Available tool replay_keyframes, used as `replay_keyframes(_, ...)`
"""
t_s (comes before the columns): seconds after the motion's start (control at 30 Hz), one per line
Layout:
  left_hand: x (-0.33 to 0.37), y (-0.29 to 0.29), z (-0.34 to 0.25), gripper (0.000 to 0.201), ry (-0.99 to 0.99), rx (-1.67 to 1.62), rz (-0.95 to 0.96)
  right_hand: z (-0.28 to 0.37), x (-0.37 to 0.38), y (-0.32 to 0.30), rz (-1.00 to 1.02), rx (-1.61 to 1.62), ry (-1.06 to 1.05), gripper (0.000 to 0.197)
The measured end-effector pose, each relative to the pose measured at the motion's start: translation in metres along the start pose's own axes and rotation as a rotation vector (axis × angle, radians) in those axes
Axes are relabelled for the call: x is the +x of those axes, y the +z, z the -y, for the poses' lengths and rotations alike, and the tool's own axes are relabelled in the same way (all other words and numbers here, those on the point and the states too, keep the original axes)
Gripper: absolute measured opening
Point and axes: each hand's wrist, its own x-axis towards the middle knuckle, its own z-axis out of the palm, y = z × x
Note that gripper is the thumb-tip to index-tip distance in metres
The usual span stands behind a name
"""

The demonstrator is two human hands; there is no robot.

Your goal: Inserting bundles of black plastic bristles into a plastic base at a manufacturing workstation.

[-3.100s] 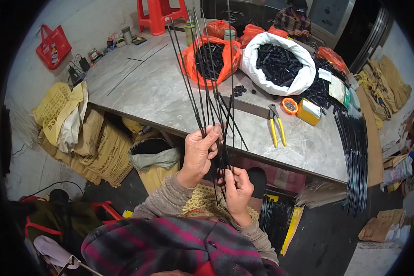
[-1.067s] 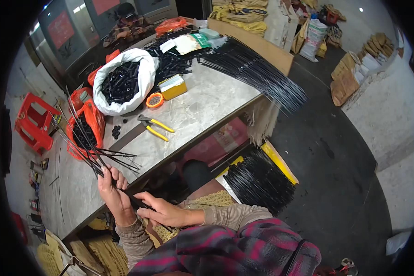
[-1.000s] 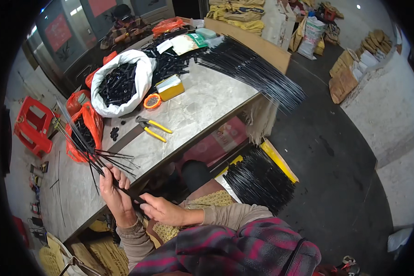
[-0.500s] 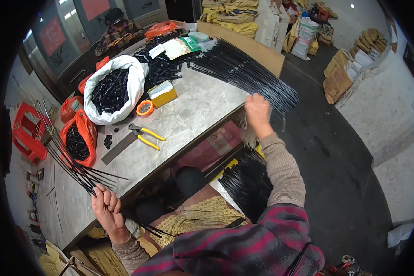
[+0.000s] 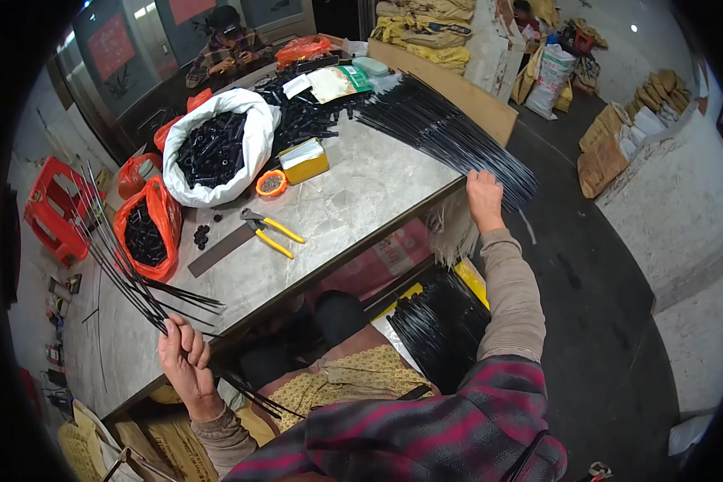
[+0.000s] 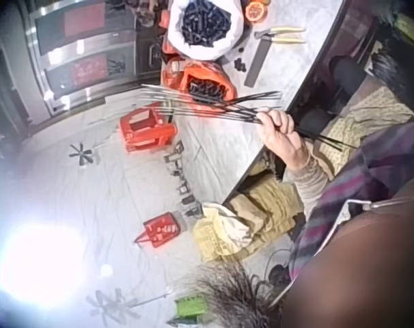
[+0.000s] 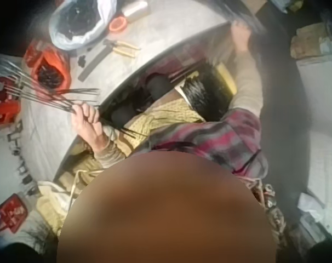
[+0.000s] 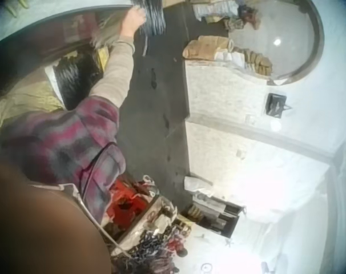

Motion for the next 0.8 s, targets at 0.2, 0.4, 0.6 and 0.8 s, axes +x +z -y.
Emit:
replay_keyframes(0.2, -0.001, -0.004, -0.002, 0.017, 0.012, -0.008, 0.021, -0.004, 0.007, 0.000, -0.010, 0.049, -0.010, 0.009)
replay_keyframes(0.4, -0.002, 0.001, -0.001, 0.018, -0.008, -0.019, 0.036, 0.004, 0.006, -0.032, 0.077, 0.360, 0.021, 0.013)
replay_keyframes(0.6, 0.003, 0.009, 0.014, 0.021, -0.034, 0.037, 0.031, 0.072, -0.031, -0.075, 0.092, 1.261, 0.328, 0.029)
replay_keyframes(0.8, 0.007, -0.004, 0.016, 0.022, 0.057, 0.168, 0.036, 0.189, -0.079, -0.217, 0.440, 2.085, 0.363, 0.023)
